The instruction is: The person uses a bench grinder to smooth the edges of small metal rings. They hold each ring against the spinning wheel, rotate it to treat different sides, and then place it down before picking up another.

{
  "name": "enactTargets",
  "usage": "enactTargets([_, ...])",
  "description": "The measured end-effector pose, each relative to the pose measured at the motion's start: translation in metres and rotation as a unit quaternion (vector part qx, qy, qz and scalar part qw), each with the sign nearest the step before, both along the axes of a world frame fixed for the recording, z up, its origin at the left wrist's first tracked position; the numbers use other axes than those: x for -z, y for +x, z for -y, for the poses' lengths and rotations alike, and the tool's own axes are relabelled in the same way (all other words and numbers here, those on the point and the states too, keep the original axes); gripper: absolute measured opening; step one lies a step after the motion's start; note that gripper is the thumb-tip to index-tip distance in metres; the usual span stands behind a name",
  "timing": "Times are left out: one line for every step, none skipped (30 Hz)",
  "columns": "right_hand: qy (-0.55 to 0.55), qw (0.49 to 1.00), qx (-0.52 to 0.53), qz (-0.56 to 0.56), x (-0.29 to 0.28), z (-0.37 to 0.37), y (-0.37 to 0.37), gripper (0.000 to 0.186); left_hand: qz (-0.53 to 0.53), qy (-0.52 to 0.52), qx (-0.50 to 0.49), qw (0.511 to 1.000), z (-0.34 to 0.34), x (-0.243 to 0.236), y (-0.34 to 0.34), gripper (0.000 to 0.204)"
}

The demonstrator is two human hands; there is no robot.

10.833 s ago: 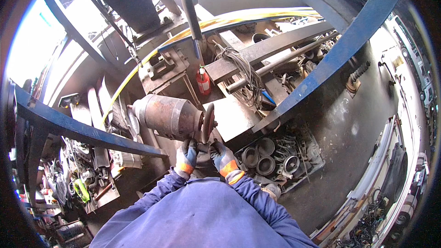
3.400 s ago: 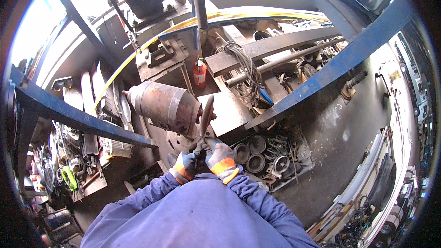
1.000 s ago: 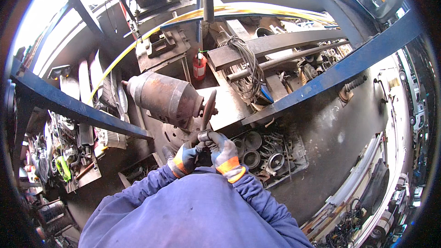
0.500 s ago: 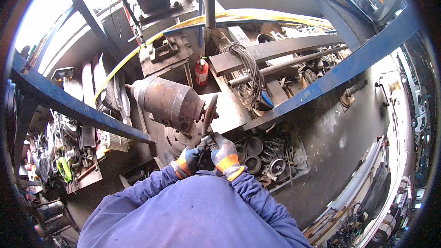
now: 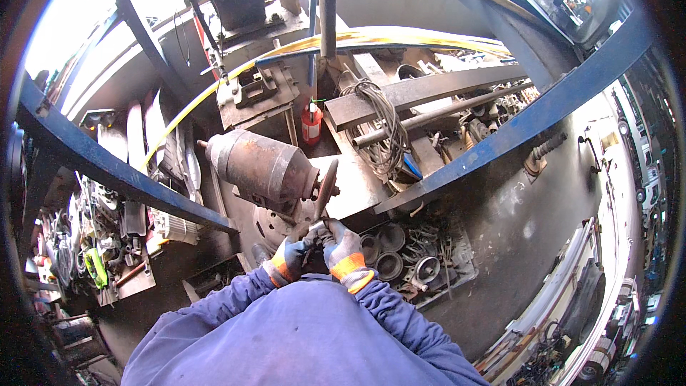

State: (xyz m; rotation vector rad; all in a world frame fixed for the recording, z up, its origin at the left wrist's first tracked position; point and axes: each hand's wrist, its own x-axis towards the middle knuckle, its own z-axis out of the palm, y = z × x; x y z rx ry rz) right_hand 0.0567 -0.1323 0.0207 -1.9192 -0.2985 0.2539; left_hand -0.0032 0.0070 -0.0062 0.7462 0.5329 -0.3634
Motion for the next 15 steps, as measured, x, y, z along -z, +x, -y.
enactTargets([-0.029, 1.0, 0.003, 0.001, -0.01, -0.001, 0.002, 0.021, 0.023, 0.014, 0.0, 1.0, 0.002, -0.009, 0.004, 0.026])
enactTargets([-0.055, 0.998, 0.006, 0.001, -0.017, -0.002, 0.004, 0.022, 0.047, 0.031, -0.001, 0.998, 0.002, -0.015, 0.005, 0.026])
enactTargets([-0.082, 0.997, 0.01, 0.002, -0.021, -0.003, 0.006, 0.023, 0.045, 0.05, 0.002, 0.998, 0.003, -0.016, 0.006, 0.026])
enactTargets([-0.082, 0.997, 0.011, 0.007, -0.022, -0.004, 0.006, 0.023, 0.042, 0.07, 0.005, 0.997, 0.003, -0.017, 0.006, 0.026])
enactTargets([-0.084, 0.996, 0.014, 0.011, -0.021, -0.003, 0.005, 0.023, 0.04, 0.089, 0.011, 0.995, 0.004, -0.018, 0.006, 0.026])
enactTargets([-0.085, 0.996, 0.017, 0.016, -0.021, -0.003, 0.004, 0.023, 0.038, 0.091, 0.015, 0.995, 0.005, -0.017, 0.006, 0.03])
enactTargets([-0.082, 0.996, 0.014, 0.019, -0.022, -0.003, 0.006, 0.022, 0.039, 0.086, 0.009, 0.996, 0.005, -0.014, 0.007, 0.03])
enactTargets([-0.079, 0.997, 0.01, 0.021, -0.022, -0.003, 0.008, 0.022, 0.038, 0.08, 0.003, 0.996, 0.006, -0.007, 0.007, 0.031])
enactTargets([-0.077, 0.997, 0.006, 0.023, -0.022, -0.003, 0.009, 0.022, 0.038, 0.074, -0.003, 0.997, 0.006, 0.0, 0.006, 0.031])
enactTargets([-0.102, 0.994, 0.004, 0.035, -0.023, -0.002, 0.009, 0.021, 0.045, 0.046, -0.011, 0.998, 0.007, 0.005, 0.005, 0.032])
enactTargets([-0.126, 0.991, 0.002, 0.047, -0.025, -0.002, 0.009, 0.02, 0.052, 0.019, -0.018, 0.998, 0.008, 0.008, 0.004, 0.032])
enactTargets([-0.151, 0.987, -0.001, 0.059, -0.025, -0.002, 0.009, 0.019, 0.054, 0.007, -0.018, 0.998, 0.007, 0.01, 0.003, 0.033])
enactTargets([-0.139, 0.989, -0.005, 0.056, -0.025, 0.0, 0.009, 0.017, 0.056, -0.006, -0.017, 0.998, 0.007, 0.012, 0.002, 0.034])
enactTargets([-0.126, 0.99, -0.012, 0.054, -0.023, 0.0, 0.009, 0.016, 0.053, -0.002, -0.009, 0.999, 0.006, 0.011, 0.002, 0.035])
enactTargets([-0.113, 0.992, -0.018, 0.052, -0.021, 0.001, 0.009, 0.015, 0.036, -0.003, -0.004, 0.999, 0.005, 0.011, 0.002, 0.036])
